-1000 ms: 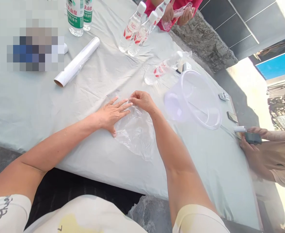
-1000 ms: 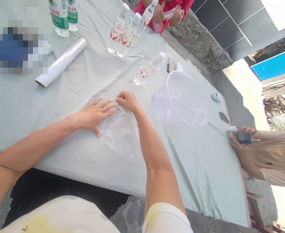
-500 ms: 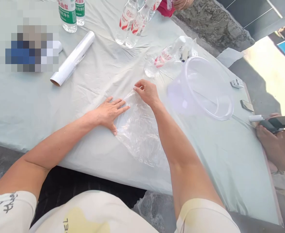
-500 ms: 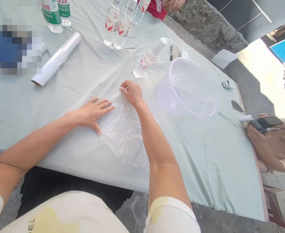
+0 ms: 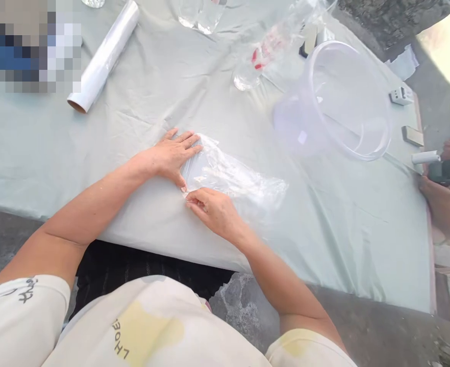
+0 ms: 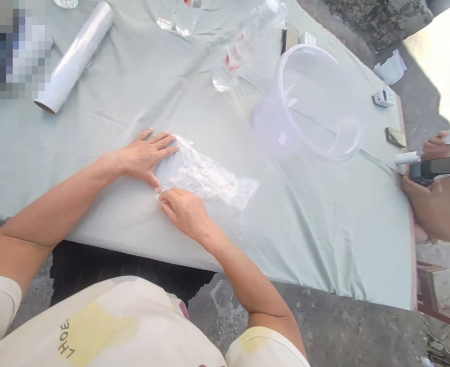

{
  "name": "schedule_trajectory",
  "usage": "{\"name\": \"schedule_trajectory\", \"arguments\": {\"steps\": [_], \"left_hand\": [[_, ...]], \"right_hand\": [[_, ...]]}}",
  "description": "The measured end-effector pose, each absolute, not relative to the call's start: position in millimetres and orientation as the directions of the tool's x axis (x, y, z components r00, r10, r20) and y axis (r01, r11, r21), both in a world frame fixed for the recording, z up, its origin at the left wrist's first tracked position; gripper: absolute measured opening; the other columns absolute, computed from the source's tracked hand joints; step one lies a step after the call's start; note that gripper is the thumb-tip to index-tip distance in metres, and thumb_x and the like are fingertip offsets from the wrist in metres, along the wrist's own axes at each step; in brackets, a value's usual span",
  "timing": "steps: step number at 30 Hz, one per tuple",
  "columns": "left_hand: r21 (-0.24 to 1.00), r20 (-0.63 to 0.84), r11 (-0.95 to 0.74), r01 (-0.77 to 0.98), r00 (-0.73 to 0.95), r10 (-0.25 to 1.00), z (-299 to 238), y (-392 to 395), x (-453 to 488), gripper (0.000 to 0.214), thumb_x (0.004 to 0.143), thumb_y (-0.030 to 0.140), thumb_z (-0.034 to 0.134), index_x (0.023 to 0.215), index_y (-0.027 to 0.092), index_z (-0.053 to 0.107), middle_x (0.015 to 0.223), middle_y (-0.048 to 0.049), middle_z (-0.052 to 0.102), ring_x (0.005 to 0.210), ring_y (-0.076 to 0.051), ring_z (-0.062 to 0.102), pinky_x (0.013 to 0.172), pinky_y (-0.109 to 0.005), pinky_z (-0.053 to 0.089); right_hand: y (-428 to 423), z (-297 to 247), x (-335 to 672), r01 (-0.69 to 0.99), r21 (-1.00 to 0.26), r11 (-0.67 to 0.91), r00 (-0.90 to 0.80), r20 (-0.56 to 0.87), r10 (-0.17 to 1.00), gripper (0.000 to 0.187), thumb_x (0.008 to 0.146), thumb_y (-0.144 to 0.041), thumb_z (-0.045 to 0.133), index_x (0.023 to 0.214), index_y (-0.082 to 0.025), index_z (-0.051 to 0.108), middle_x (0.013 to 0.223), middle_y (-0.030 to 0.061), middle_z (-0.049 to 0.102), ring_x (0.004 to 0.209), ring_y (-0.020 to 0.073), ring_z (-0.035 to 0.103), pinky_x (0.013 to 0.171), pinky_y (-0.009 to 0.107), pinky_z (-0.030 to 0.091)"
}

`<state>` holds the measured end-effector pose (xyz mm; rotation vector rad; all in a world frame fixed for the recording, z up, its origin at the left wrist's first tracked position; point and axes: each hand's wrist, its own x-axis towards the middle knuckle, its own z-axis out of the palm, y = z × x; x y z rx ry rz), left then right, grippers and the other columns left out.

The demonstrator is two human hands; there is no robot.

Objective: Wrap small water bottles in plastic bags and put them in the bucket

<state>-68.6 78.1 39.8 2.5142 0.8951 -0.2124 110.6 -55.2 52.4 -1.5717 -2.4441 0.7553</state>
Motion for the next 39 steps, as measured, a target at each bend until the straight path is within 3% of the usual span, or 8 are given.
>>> {"name": "schedule_trajectory", "arguments": {"steps": [11, 15, 18, 23, 29, 32, 35, 39], "left_hand": [[0.374, -0.303, -0.692, 0.617, 0.787, 0.538, 37.4, 79.6, -71.8, 0.119, 0.071, 0.073, 0.063, 0.162, 0.017, 0.010, 0.170, -0.0124, -0.003, 0.156, -0.037, -0.005, 0.122, -0.054, -0.010], [0.350, -0.324, -0.696, 0.627, 0.778, 0.538, 39.9, 77.4, -70.7, 0.128, 0.064, 0.072, 0.070, 0.162, 0.015, 0.010, 0.170, -0.0140, -0.006, 0.156, -0.037, -0.007, 0.122, -0.055, -0.011], [0.351, -0.326, -0.692, 0.630, 0.775, 0.541, 39.9, 77.1, -70.2, 0.126, 0.065, 0.072, 0.069, 0.162, 0.016, 0.010, 0.169, -0.0142, -0.007, 0.156, -0.038, -0.007, 0.122, -0.056, -0.010], [0.369, -0.325, -0.684, 0.629, 0.777, 0.540, 38.2, 77.7, -70.0, 0.131, 0.061, 0.071, 0.073, 0.162, 0.019, 0.008, 0.169, -0.0130, -0.008, 0.155, -0.039, -0.008, 0.121, -0.057, -0.011], [0.388, -0.325, -0.671, 0.632, 0.775, 0.542, 36.0, 78.2, -69.9, 0.134, 0.057, 0.070, 0.077, 0.162, 0.018, 0.011, 0.169, -0.0150, -0.008, 0.156, -0.037, -0.007, 0.121, -0.055, -0.013], [0.420, -0.304, -0.655, 0.628, 0.778, 0.551, 33.7, 77.9, -70.3, 0.136, 0.054, 0.070, 0.079, 0.161, 0.018, 0.015, 0.168, -0.0162, -0.005, 0.156, -0.037, -0.006, 0.122, -0.054, -0.014], [0.460, -0.283, -0.637, 0.619, 0.782, 0.556, 29.6, 77.4, -69.8, 0.135, 0.050, 0.070, 0.080, 0.160, 0.020, 0.019, 0.168, -0.0172, -0.002, 0.156, -0.037, -0.003, 0.122, -0.055, -0.012], [0.492, -0.246, -0.619, 0.612, 0.780, 0.576, 20.6, 76.0, -67.3, 0.138, 0.045, 0.071, 0.083, 0.159, 0.021, 0.023, 0.168, -0.0186, -0.002, 0.156, -0.037, -0.003, 0.123, -0.057, -0.011]], "right_hand": [[-72.6, 42.2, 100.2, 0.759, -0.458, 0.463, -0.588, -0.179, 0.789, 0.026, 0.102, -0.024, 0.044, 0.111, -0.019, 0.067, 0.093, 0.0067, 0.069, 0.081, 0.0170, 0.064, 0.073, 0.031, 0.049], [-69.9, 53.4, 109.5, 0.660, -0.643, 0.389, -0.651, -0.232, 0.723, 0.028, 0.102, -0.037, 0.048, 0.115, -0.022, 0.068, 0.100, 0.0058, 0.072, 0.086, 0.0172, 0.067, 0.074, 0.031, 0.053], [-59.4, 60.3, 124.6, 0.672, -0.697, 0.250, -0.502, -0.182, 0.845, 0.034, 0.103, -0.040, 0.044, 0.124, -0.024, 0.065, 0.120, 0.0078, 0.069, 0.101, 0.0185, 0.068, 0.080, 0.032, 0.056], [-26.3, 61.8, 168.8, 0.878, -0.437, 0.196, -0.281, -0.139, 0.950, 0.038, 0.099, -0.034, 0.046, 0.132, -0.025, 0.060, 0.145, 0.0115, 0.055, 0.133, 0.0294, 0.053, 0.104, 0.050, 0.050], [36.1, 57.6, 227.3, 0.974, -0.228, -0.003, -0.046, -0.209, 0.977, 0.054, 0.092, -0.035, 0.051, 0.144, -0.020, 0.052, 0.158, 0.0168, 0.038, 0.142, 0.0365, 0.043, 0.107, 0.057, 0.045], [71.3, 64.1, 238.9, 0.992, -0.109, -0.058, 0.033, -0.221, 0.975, 0.053, 0.088, -0.033, 0.055, 0.138, -0.016, 0.057, 0.155, 0.0196, 0.043, 0.139, 0.0396, 0.046, 0.106, 0.060, 0.044], [108.8, 84.0, 228.0, 0.995, -0.052, -0.088, 0.081, -0.113, 0.990, 0.039, 0.089, -0.030, 0.050, 0.121, -0.017, 0.068, 0.132, 0.0198, 0.064, 0.116, 0.0387, 0.064, 0.095, 0.059, 0.050], [175.2, 109.7, 183.5, 0.965, -0.254, 0.059, -0.002, 0.218, 0.976, 0.035, 0.093, -0.033, 0.047, 0.115, -0.018, 0.069, 0.103, 0.0132, 0.073, 0.090, 0.0281, 0.071, 0.091, 0.050, 0.053]]}}
